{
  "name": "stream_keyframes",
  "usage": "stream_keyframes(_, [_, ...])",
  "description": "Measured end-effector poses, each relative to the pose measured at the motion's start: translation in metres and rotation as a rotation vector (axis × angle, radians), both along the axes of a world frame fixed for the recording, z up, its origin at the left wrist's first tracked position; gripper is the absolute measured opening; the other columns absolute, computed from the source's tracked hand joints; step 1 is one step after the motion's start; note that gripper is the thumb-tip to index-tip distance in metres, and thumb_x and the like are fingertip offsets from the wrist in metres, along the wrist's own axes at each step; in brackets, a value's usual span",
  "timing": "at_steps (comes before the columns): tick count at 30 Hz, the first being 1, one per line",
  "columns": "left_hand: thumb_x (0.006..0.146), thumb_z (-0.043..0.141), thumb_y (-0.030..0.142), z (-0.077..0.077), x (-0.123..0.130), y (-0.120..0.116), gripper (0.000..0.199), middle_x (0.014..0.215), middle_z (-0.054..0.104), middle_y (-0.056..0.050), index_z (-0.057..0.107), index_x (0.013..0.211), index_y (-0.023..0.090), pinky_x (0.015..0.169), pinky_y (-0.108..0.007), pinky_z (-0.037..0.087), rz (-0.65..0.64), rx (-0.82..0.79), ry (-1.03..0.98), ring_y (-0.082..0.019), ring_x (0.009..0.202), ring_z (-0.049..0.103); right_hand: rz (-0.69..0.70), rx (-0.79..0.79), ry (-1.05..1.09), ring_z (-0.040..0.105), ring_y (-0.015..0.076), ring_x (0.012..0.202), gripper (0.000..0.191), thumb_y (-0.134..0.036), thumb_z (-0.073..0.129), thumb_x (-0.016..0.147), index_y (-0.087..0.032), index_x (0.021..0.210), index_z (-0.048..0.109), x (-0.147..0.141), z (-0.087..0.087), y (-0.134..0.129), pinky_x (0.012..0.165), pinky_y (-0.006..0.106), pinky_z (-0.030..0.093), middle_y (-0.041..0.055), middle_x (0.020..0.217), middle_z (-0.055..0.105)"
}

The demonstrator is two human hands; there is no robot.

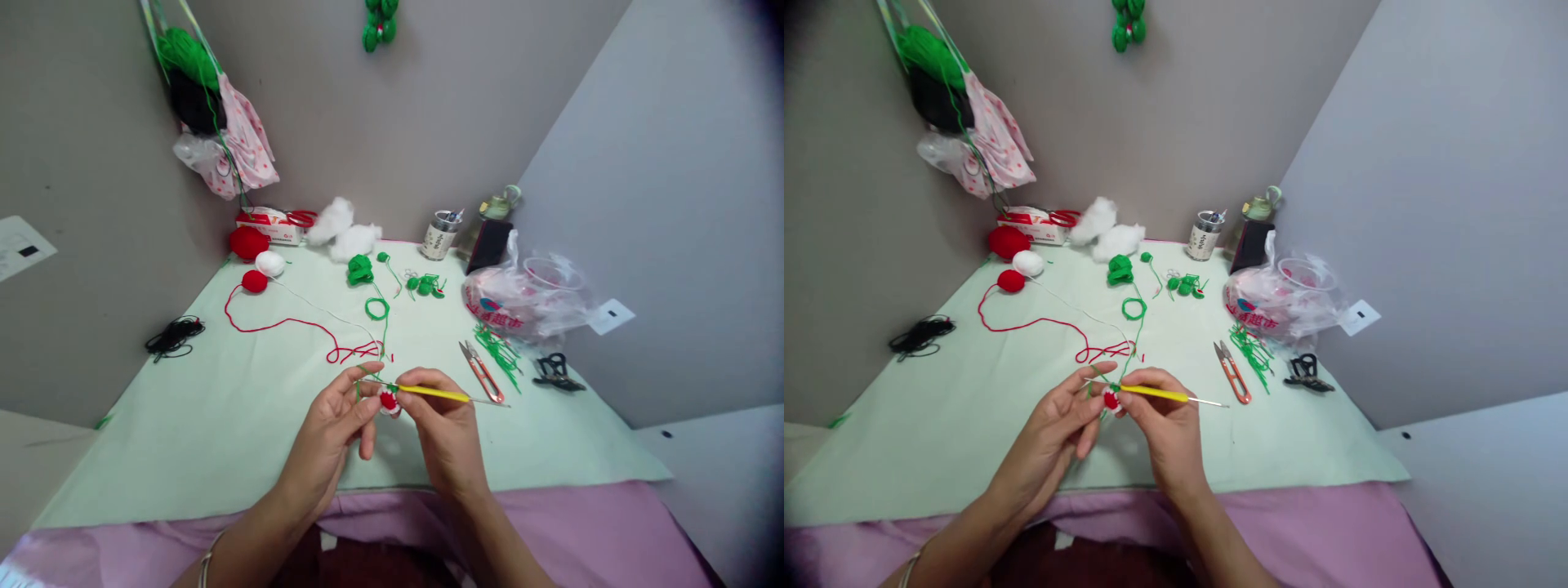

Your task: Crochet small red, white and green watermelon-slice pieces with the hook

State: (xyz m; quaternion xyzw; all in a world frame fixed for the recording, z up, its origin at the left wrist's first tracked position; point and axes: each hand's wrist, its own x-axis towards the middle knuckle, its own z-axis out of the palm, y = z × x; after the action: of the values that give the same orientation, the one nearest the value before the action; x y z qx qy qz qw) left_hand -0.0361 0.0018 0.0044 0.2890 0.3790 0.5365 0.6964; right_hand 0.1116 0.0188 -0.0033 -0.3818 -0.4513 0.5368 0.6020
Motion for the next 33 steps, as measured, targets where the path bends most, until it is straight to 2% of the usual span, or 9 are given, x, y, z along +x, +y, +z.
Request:
stream_keyframes(6, [0.086, 0.087, 0.028, 0.003, 0.009, -0.003, 0.05, 0.084, 0.071, 0.001, 0.069, 0.131, 0.018, 0.075, -0.022, 0.052, 0.017, -0.106, -0.175, -0.011, 0.073, 0.066, -0.09, 0.125, -0.116, 0.067, 0.014, 0.076, 0.008, -0.019, 0.081, 0.086, -0.026, 0.089, 0.079, -0.008, -0.004, -0.004, 0.068, 0.024, 0.056, -0.0006, 0.085, 0.071])
stream_keyframes(15, [0.078, 0.093, 0.025, 0.005, 0.004, -0.001, 0.048, 0.084, 0.071, 0.002, 0.077, 0.123, 0.026, 0.085, -0.026, 0.048, 0.026, 0.031, 0.019, -0.014, 0.084, 0.063, 0.008, 0.279, -0.232, 0.068, 0.0181, 0.088, 0.013, -0.021, 0.074, 0.094, -0.029, 0.099, 0.083, 0.003, 0.004, -0.001, 0.077, 0.03, 0.054, 0.0034, 0.092, 0.075])
stream_keyframes(20, [0.083, 0.087, 0.037, 0.01, -0.015, 0.01, 0.029, 0.078, 0.066, 0.001, 0.083, 0.11, 0.028, 0.076, -0.029, 0.046, -0.101, 0.169, 0.266, -0.016, 0.075, 0.058, 0.069, 0.066, 0.042, 0.061, 0.0143, 0.072, 0.007, -0.031, 0.087, 0.083, -0.028, 0.085, 0.081, 0.009, 0.01, 0.004, 0.064, 0.025, 0.049, 0.0003, 0.081, 0.069])
stream_keyframes(22, [0.084, 0.085, 0.041, 0.018, -0.037, 0.021, 0.017, 0.068, 0.061, 0.001, 0.085, 0.091, 0.026, 0.068, -0.03, 0.042, -0.132, 0.267, 0.479, -0.017, 0.068, 0.053, 0.105, -0.011, 0.227, 0.052, 0.0121, 0.063, 0.017, -0.035, 0.091, 0.076, -0.028, 0.08, 0.076, 0.019, 0.015, 0.007, 0.057, 0.023, 0.045, -0.0024, 0.072, 0.06])
stream_keyframes(24, [0.082, 0.084, 0.043, 0.029, -0.068, 0.035, 0.02, 0.075, 0.067, -0.003, 0.082, 0.078, 0.023, 0.07, -0.031, 0.043, -0.137, 0.351, 0.646, -0.019, 0.073, 0.056, 0.135, -0.03, 0.355, 0.042, 0.0113, 0.057, 0.025, -0.037, 0.093, 0.073, -0.027, 0.075, 0.07, 0.032, 0.022, 0.008, 0.05, 0.021, 0.039, -0.0046, 0.067, 0.048])
stream_keyframes(26, [0.081, 0.083, 0.043, 0.039, -0.103, 0.047, 0.023, 0.075, 0.068, 0.0, 0.079, 0.075, 0.021, 0.075, -0.031, 0.045, -0.067, 0.394, 0.76, -0.016, 0.073, 0.056, 0.12, 0.002, 0.388, 0.033, 0.0118, 0.055, 0.031, -0.041, 0.091, 0.075, -0.027, 0.073, 0.063, 0.045, 0.027, 0.009, 0.046, 0.021, 0.034, -0.006, 0.065, 0.037])
stream_keyframes(28, [0.1, 0.058, 0.04, 0.048, -0.134, 0.057, 0.03, 0.087, 0.067, 0.005, 0.077, 0.093, 0.018, 0.093, -0.037, 0.039, 0.187, 0.385, 0.897, -0.011, 0.09, 0.057, 0.082, 0.035, 0.351, 0.031, 0.0124, 0.054, 0.033, -0.043, 0.089, 0.076, -0.027, 0.073, 0.06, 0.053, 0.031, 0.008, 0.044, 0.022, 0.032, -0.0062, 0.065, 0.033])
stream_keyframes(30, [0.096, 0.066, 0.051, 0.055, -0.153, 0.061, 0.032, 0.09, 0.068, 0.006, 0.074, 0.105, 0.022, 0.102, -0.043, 0.043, 0.483, 0.309, 1.01, -0.019, 0.099, 0.063, 0.029, 0.029, 0.293, 0.037, 0.012, 0.056, 0.029, -0.04, 0.089, 0.075, -0.027, 0.074, 0.064, 0.054, 0.031, 0.009, 0.047, 0.022, 0.036, -0.0051, 0.066, 0.041])
stream_keyframes(33, [0.09, 0.074, 0.057, 0.059, -0.149, 0.055, 0.036, 0.115, 0.069, 0.009, 0.077, 0.111, 0.027, 0.117, -0.045, 0.038, 0.467, 0.308, 1.296, -0.032, 0.124, 0.059, -0.073, -0.015, 0.181, 0.051, 0.0115, 0.062, 0.02, -0.031, 0.091, 0.071, -0.026, 0.077, 0.072, 0.044, 0.027, 0.011, 0.054, 0.023, 0.045, -0.0023, 0.073, 0.06])
